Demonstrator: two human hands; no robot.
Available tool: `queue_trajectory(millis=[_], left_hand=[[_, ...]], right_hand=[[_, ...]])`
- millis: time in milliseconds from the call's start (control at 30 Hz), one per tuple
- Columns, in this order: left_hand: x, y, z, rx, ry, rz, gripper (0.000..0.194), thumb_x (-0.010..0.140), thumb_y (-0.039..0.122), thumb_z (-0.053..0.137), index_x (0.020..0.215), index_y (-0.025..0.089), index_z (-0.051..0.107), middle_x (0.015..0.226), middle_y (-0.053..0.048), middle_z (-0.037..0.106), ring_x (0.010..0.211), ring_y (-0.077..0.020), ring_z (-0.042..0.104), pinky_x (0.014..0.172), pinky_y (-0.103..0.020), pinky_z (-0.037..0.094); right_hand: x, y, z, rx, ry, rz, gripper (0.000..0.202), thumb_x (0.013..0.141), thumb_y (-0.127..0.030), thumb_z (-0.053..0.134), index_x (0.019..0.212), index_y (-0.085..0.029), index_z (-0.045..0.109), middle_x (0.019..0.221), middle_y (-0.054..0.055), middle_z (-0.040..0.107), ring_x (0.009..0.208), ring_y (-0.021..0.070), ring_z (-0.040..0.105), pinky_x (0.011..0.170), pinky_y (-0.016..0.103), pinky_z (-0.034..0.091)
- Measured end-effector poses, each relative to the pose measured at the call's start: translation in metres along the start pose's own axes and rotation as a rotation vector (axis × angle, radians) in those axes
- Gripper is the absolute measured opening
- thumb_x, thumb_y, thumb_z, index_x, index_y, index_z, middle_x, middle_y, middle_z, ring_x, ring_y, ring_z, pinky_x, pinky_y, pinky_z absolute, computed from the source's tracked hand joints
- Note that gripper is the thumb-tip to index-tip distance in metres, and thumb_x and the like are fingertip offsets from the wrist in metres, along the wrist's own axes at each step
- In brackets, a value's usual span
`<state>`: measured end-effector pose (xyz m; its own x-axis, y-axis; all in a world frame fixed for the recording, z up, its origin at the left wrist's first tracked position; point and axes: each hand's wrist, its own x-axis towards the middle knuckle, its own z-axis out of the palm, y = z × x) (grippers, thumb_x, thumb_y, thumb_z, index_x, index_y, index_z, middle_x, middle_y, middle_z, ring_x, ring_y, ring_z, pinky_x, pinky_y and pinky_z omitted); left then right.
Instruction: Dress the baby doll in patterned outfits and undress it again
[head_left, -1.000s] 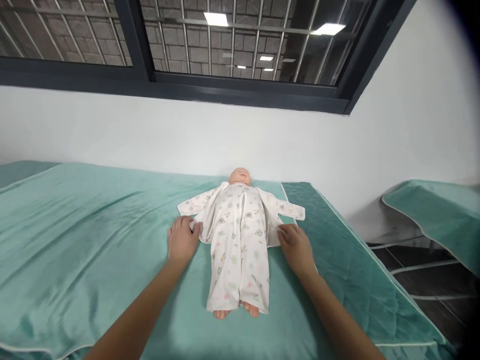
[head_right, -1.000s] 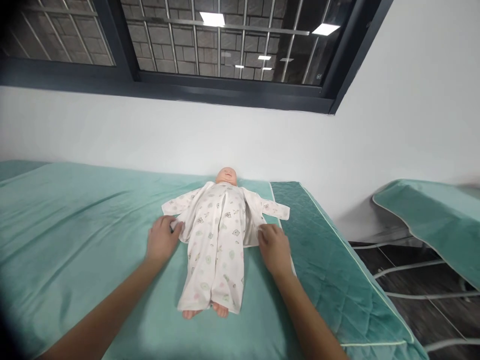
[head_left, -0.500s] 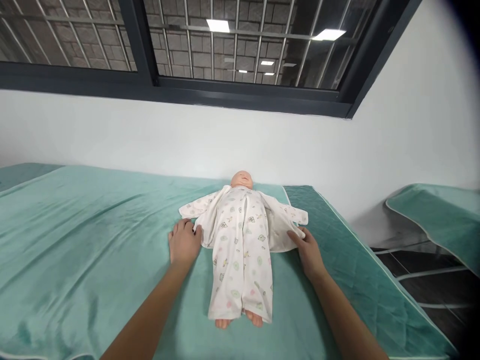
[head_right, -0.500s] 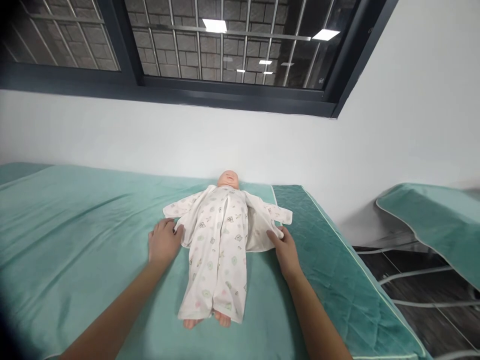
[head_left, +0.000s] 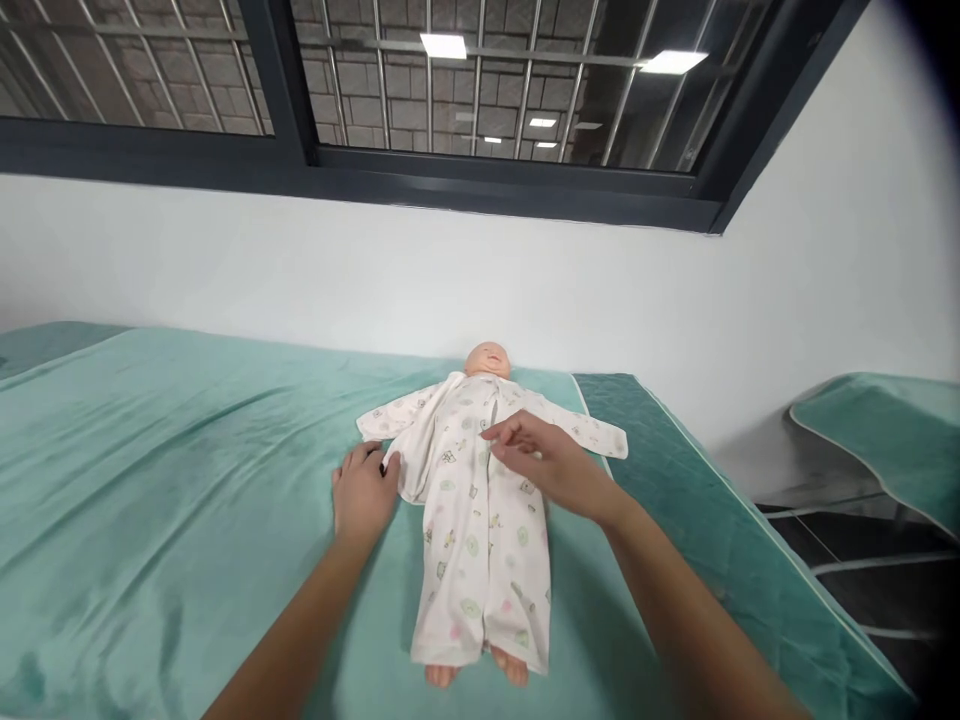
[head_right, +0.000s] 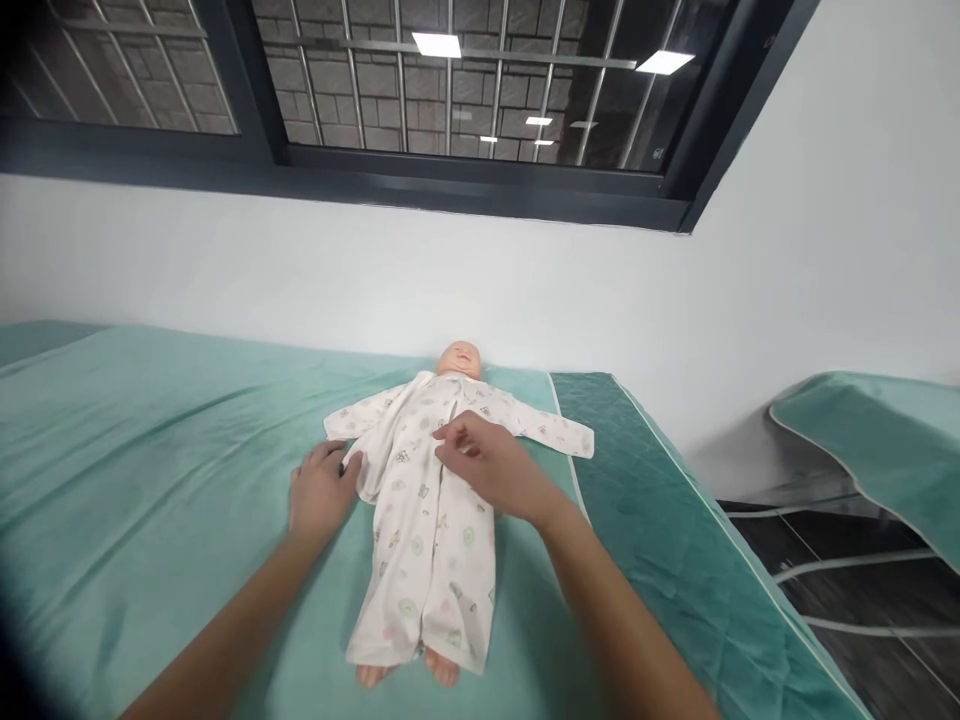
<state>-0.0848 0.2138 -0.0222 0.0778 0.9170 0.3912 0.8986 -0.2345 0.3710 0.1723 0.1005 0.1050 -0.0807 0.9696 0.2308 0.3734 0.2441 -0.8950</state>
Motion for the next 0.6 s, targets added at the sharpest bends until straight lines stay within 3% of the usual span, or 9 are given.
queue_trajectory(millis=[67, 167, 233, 333, 400, 467, 500, 533, 600], left_hand=[[-0.001, 0.0, -0.004, -0.131, -0.016, -0.018, 0.041, 0.095, 0.044, 0.036, 0.099, 0.019, 0.068, 0.11, -0.01, 0.068, 0.104, -0.0275, 0.06, 0.088, -0.04, 0.042], [0.0, 0.012, -0.012, -0.409, -0.074, -0.11, 0.043, 0.095, 0.052, 0.036, 0.104, 0.02, 0.063, 0.079, -0.003, 0.067, 0.074, -0.0215, 0.06, 0.07, -0.033, 0.044], [0.002, 0.029, -0.018, -0.604, -0.061, -0.186, 0.043, 0.094, 0.056, 0.038, 0.108, 0.021, 0.059, 0.08, -0.001, 0.066, 0.07, -0.0196, 0.059, 0.066, -0.03, 0.045], [0.001, 0.059, -0.026, -0.776, 0.054, -0.166, 0.034, 0.095, 0.051, 0.042, 0.111, 0.024, 0.055, 0.099, -0.003, 0.068, 0.089, -0.0204, 0.064, 0.075, -0.031, 0.049], [-0.001, 0.077, -0.031, -0.792, 0.049, 0.148, 0.021, 0.096, 0.035, 0.046, 0.112, 0.024, 0.055, 0.122, -0.006, 0.065, 0.114, -0.0219, 0.06, 0.093, -0.034, 0.048], [-0.004, 0.09, -0.037, -0.718, -0.143, 0.605, 0.016, 0.094, 0.021, 0.048, 0.106, 0.023, 0.058, 0.131, -0.008, 0.062, 0.123, -0.0223, 0.056, 0.107, -0.039, 0.041], [-0.004, 0.095, -0.04, -0.678, -0.238, 0.762, 0.014, 0.092, 0.017, 0.049, 0.101, 0.022, 0.059, 0.129, -0.007, 0.064, 0.124, -0.0221, 0.056, 0.112, -0.041, 0.037], [-0.002, 0.098, -0.043, -0.656, -0.314, 0.85, 0.013, 0.091, 0.016, 0.051, 0.098, 0.022, 0.06, 0.126, -0.006, 0.066, 0.122, -0.0215, 0.057, 0.114, -0.041, 0.035], [0.008, 0.102, -0.045, -0.69, -0.384, 0.851, 0.012, 0.091, 0.017, 0.053, 0.097, 0.022, 0.062, 0.12, -0.005, 0.069, 0.117, -0.0193, 0.06, 0.11, -0.037, 0.04]], right_hand=[[0.015, 0.003, -0.005, 0.096, 0.055, 0.043, 0.013, 0.089, -0.036, 0.053, 0.091, -0.024, 0.057, 0.108, 0.004, 0.07, 0.089, 0.0192, 0.067, 0.073, 0.032, 0.046], [0.053, 0.027, -0.012, 0.04, 0.312, 0.123, 0.018, 0.087, -0.039, 0.053, 0.084, -0.022, 0.056, 0.089, 0.003, 0.07, 0.071, 0.0159, 0.063, 0.063, 0.028, 0.042], [0.081, 0.047, -0.014, -0.125, 0.429, 0.204, 0.02, 0.085, -0.04, 0.053, 0.078, -0.022, 0.055, 0.078, 0.001, 0.067, 0.066, 0.0157, 0.058, 0.061, 0.028, 0.039], [0.111, 0.071, -0.009, -0.412, 0.397, 0.289, 0.026, 0.084, -0.046, 0.054, 0.072, -0.023, 0.051, 0.07, 0.0, 0.061, 0.065, 0.0178, 0.053, 0.06, 0.029, 0.035], [0.118, 0.081, -0.005, -0.483, 0.332, 0.31, 0.031, 0.084, -0.052, 0.054, 0.072, -0.024, 0.048, 0.068, 0.0, 0.06, 0.065, 0.0186, 0.051, 0.06, 0.029, 0.034], [0.118, 0.088, -0.004, -0.457, 0.305, 0.32, 0.032, 0.084, -0.053, 0.052, 0.072, -0.024, 0.048, 0.067, -0.002, 0.059, 0.064, 0.0182, 0.05, 0.06, 0.029, 0.034], [0.118, 0.09, -0.005, -0.436, 0.31, 0.323, 0.031, 0.085, -0.052, 0.052, 0.072, -0.024, 0.048, 0.067, -0.002, 0.058, 0.064, 0.0178, 0.049, 0.061, 0.029, 0.034], [0.117, 0.092, -0.006, -0.415, 0.32, 0.324, 0.03, 0.085, -0.05, 0.051, 0.071, -0.024, 0.048, 0.066, -0.003, 0.057, 0.064, 0.0173, 0.048, 0.061, 0.028, 0.034], [0.117, 0.094, -0.008, -0.373, 0.345, 0.325, 0.028, 0.085, -0.046, 0.051, 0.068, -0.024, 0.048, 0.064, -0.004, 0.054, 0.063, 0.0163, 0.046, 0.061, 0.028, 0.033]])
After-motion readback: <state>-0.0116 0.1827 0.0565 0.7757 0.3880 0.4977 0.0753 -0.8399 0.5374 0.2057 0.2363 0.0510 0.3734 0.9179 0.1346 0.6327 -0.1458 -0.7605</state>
